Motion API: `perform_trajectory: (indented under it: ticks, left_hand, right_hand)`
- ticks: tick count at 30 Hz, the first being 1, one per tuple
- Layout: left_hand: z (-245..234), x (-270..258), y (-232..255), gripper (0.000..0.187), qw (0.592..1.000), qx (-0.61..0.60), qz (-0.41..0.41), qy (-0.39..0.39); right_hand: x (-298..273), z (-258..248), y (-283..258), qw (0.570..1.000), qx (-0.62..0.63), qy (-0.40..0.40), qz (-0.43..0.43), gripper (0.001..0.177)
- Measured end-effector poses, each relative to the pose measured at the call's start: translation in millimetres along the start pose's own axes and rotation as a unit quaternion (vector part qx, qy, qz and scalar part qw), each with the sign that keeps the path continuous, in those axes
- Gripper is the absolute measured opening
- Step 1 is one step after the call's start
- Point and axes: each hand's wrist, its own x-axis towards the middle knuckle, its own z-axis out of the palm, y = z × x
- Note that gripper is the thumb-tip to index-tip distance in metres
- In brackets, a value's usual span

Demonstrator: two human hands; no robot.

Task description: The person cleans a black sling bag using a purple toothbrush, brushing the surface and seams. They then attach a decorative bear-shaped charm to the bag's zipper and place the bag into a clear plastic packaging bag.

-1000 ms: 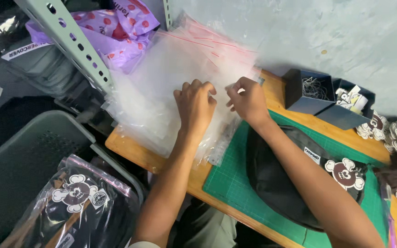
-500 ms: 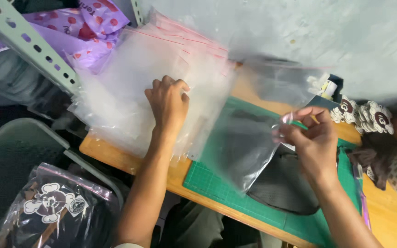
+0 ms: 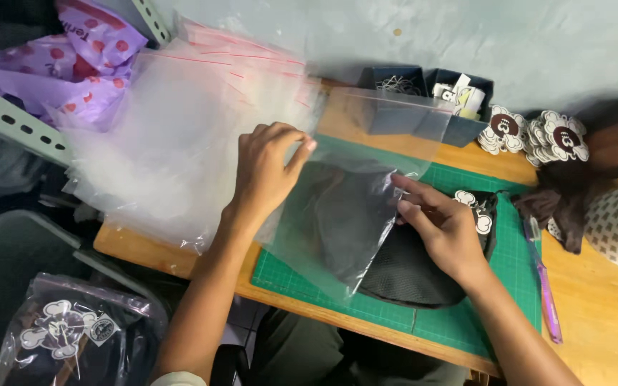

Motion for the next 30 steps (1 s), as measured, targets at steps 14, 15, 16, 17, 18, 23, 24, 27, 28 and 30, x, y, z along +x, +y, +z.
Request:
perform_trajectory:
  ticks: [14,15,16,17,18,23,24,27,28,30]
  left_hand:
    - [6,-1,120,0.047,0.956,0.015,0.123,-0.265]
    - [4,-3,122,0.038,0.960,0.029,0.160,-0.226]
    - [2,1,122,0.038,0.960,0.030,0.162,-0.226]
    - [-2,4,121,0.033,0.961,0.043,0.203,-0.181]
    - [-5,7,121,0.028,0.959,0.055,0.243,-0.135]
    - [-41,41,129,0.006,0.925,0.092,0.354,-0.102]
    - [-48,46,130,0.025,0.903,0.124,0.398,-0.104]
    - [-56,52,121,0.023,0.874,0.175,0.444,-0.095]
    - [-58,52,110,0.023,0.875,0.175,0.441,-0.097]
    - [-63,51,89,0.009,0.860,0.259,0.416,-0.143]
  right_hand:
    - [17,-41,-10,0.979,0.152,0.132,0.042,0.065]
    - [20,-48,-6,0.979,0.143,0.135,0.063,0.067]
    - [24,-54,3,0.978,0.143,0.136,0.061,0.067]
    - [28,-60,11,0.975,0.152,0.131,0.091,0.062]
    - [31,-66,20,0.972,0.159,0.125,0.121,0.061]
    - [23,-56,-3,0.981,0.137,0.006,0.138,0.047]
    - [20,-52,-9,0.979,0.136,-0.045,0.146,0.043]
    - [17,-44,2,0.967,0.172,-0.076,0.171,0.032]
    - [14,-39,-4,0.967,0.172,-0.078,0.173,0.032]
    - [8,-28,-16,0.969,0.137,-0.104,0.175,0.024]
